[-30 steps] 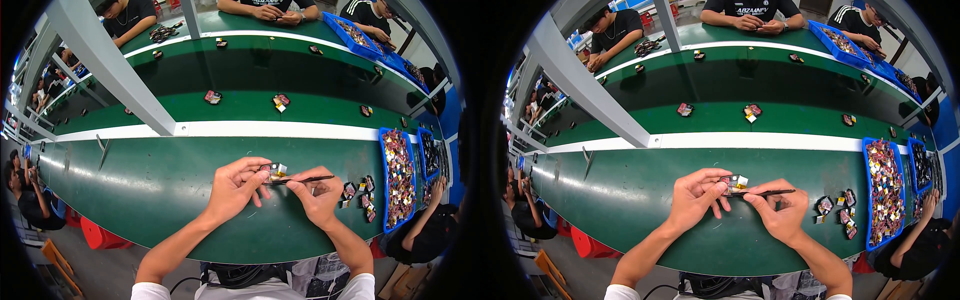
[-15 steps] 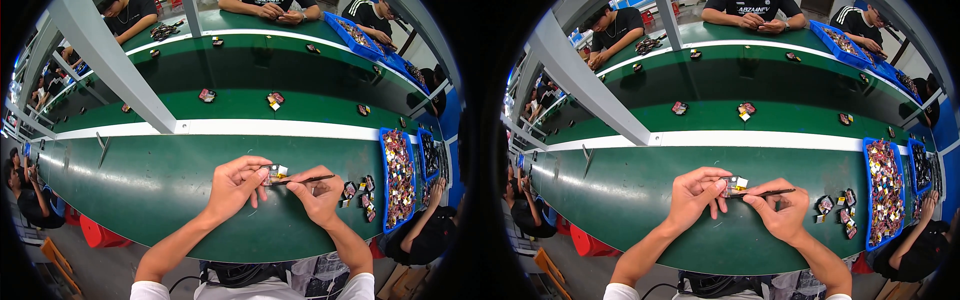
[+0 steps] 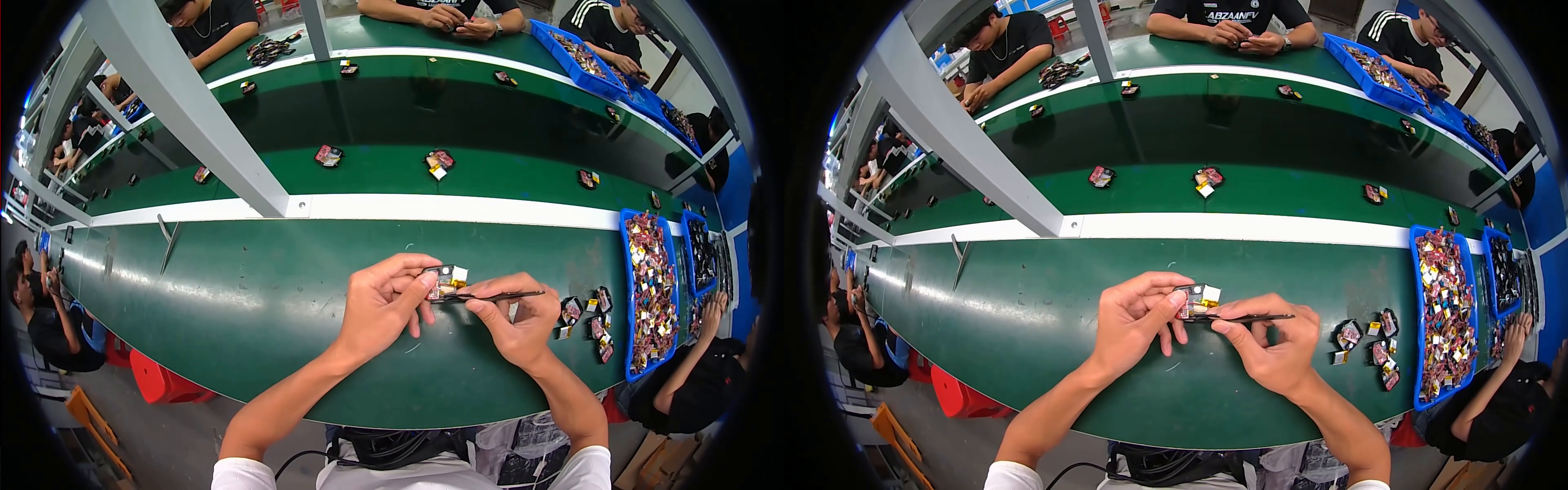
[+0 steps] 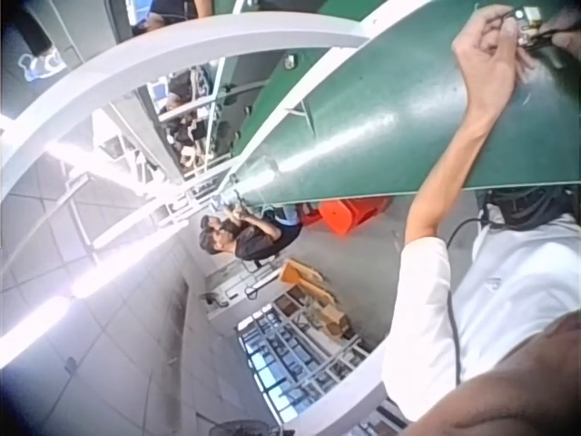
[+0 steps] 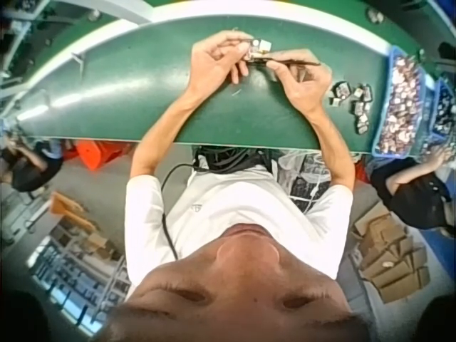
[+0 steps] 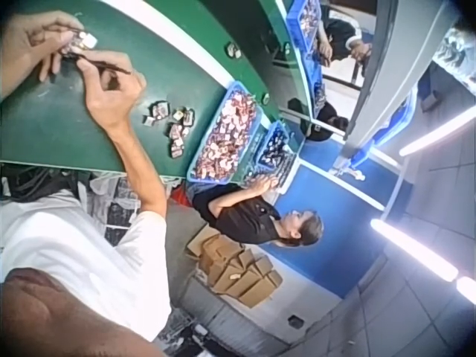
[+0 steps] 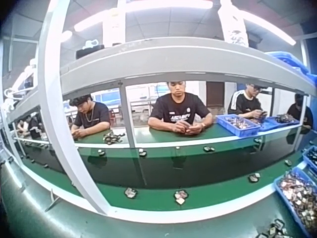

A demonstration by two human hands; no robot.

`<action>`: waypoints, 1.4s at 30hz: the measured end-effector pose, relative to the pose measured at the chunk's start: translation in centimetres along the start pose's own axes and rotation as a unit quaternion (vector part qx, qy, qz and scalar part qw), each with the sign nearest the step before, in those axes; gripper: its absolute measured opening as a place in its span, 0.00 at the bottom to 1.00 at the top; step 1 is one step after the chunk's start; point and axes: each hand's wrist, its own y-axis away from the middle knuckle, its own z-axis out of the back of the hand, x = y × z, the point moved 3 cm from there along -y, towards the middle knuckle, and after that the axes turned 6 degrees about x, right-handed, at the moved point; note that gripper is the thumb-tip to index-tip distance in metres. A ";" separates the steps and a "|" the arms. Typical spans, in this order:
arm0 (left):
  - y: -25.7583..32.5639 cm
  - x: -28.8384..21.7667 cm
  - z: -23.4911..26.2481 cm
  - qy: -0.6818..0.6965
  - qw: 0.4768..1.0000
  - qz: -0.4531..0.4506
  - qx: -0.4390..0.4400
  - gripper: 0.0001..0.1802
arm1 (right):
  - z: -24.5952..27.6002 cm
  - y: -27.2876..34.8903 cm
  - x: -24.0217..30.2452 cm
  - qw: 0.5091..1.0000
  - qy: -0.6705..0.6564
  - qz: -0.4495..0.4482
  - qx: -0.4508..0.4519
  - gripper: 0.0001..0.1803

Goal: Manually assemble small electronic components or sensors on a production line using tweezers.

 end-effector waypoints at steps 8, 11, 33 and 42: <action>-0.1 0.2 0.1 0.002 1.000 0.005 0.003 0.13 | -0.2 -0.3 0.5 0.998 0.035 0.046 0.019 0.07; -0.1 0.3 0.1 -0.002 1.000 0.007 0.005 0.13 | -0.1 -0.3 0.6 0.998 0.039 0.047 0.023 0.07; -0.3 1.4 -0.8 -0.083 0.994 0.029 -0.068 0.09 | -0.5 -0.3 1.1 0.976 0.146 0.151 0.060 0.11; -0.7 0.9 -1.3 -0.093 0.993 0.048 -0.061 0.10 | -0.5 0.0 0.6 0.978 0.143 0.144 0.045 0.12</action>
